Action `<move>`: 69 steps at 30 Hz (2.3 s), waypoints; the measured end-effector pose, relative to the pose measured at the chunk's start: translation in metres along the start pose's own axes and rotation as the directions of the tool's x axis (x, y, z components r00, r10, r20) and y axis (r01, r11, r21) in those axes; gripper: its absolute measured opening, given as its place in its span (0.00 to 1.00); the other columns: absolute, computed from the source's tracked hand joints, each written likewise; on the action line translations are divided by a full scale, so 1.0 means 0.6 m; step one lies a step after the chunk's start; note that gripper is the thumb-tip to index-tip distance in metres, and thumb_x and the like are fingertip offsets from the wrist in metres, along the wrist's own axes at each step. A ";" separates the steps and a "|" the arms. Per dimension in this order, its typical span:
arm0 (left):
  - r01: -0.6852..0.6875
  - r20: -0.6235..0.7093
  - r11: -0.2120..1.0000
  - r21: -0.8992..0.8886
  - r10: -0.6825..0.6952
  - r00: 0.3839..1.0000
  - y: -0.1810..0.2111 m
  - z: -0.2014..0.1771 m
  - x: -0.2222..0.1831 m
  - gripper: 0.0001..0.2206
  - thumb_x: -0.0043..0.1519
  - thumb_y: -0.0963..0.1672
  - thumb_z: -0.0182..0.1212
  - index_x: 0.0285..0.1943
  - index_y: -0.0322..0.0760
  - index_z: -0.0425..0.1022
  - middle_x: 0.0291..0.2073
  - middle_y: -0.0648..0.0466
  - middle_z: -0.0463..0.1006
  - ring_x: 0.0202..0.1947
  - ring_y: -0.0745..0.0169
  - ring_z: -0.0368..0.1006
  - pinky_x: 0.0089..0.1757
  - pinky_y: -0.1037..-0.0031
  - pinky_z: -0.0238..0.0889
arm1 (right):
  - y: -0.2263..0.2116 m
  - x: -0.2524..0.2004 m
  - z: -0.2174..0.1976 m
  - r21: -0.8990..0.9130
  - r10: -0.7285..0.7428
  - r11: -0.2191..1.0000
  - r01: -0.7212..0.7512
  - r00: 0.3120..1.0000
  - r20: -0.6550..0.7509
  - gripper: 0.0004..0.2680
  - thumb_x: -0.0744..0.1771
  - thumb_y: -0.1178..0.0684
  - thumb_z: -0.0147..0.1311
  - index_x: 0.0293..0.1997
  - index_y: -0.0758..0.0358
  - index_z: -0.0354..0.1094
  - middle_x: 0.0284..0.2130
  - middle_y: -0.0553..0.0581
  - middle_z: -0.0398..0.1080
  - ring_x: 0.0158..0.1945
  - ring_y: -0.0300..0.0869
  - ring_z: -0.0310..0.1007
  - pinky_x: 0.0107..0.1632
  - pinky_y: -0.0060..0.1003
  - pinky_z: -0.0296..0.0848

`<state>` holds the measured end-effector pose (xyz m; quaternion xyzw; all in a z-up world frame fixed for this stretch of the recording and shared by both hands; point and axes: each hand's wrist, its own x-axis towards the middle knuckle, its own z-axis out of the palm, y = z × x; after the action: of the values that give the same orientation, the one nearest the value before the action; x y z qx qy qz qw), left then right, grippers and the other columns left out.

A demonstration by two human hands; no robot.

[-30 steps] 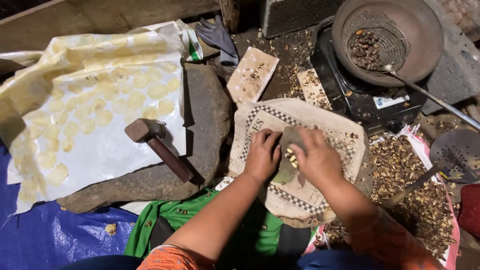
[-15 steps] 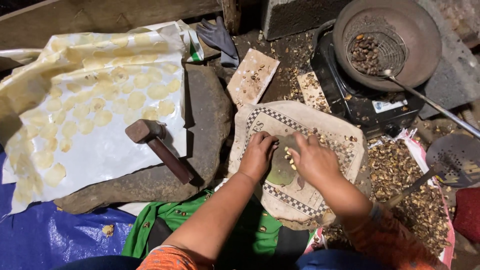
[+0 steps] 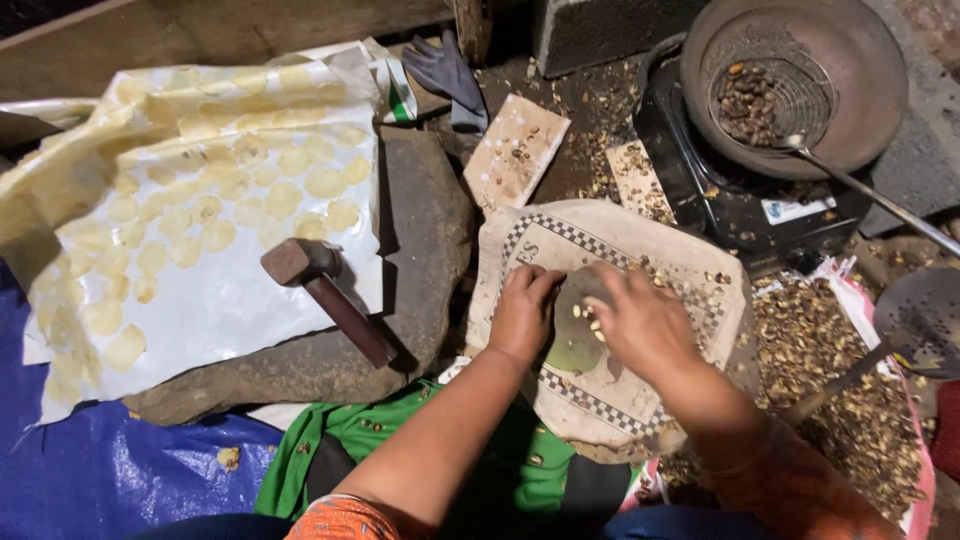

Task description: Roast seeds in a pan, crack their shells with a stone, and flatten the kernels with a mallet.

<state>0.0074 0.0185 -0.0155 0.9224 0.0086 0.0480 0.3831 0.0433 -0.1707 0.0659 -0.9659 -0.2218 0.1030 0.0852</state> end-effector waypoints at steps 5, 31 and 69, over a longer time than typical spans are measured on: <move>-0.016 -0.084 1.000 -0.002 0.016 0.996 0.002 0.002 -0.002 0.09 0.65 0.45 0.61 0.53 0.51 0.77 0.41 0.54 0.73 0.48 0.49 0.73 0.49 0.62 0.71 | -0.003 0.008 -0.031 0.227 0.289 0.913 -0.340 0.929 0.231 0.19 0.69 0.43 0.45 0.69 0.46 0.52 0.44 0.70 0.74 0.44 0.67 0.79 0.46 0.61 0.76; -0.134 0.184 0.970 0.205 0.096 0.978 0.020 0.009 -0.049 0.29 0.71 0.50 0.43 0.81 0.37 0.47 0.80 0.39 0.43 0.79 0.36 0.34 0.70 0.42 0.29 | -0.008 0.029 -0.012 0.079 0.190 0.974 -0.213 0.953 0.235 0.21 0.68 0.37 0.43 0.70 0.42 0.49 0.48 0.64 0.70 0.50 0.64 0.77 0.52 0.60 0.73; -0.038 0.145 0.939 0.342 -0.012 0.989 0.041 0.054 0.068 0.12 0.59 0.50 0.67 0.49 0.50 0.77 0.44 0.55 0.79 0.49 0.53 0.75 0.57 0.55 0.56 | 0.042 0.017 0.009 -0.077 0.134 0.988 -0.131 0.991 0.028 0.19 0.69 0.39 0.44 0.67 0.49 0.56 0.44 0.68 0.71 0.39 0.69 0.79 0.45 0.63 0.76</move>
<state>0.0507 -0.0193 -0.0173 0.9762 -0.0170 -0.0188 0.2156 0.0614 -0.1876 0.0537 -0.9792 -0.1623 0.1159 0.0379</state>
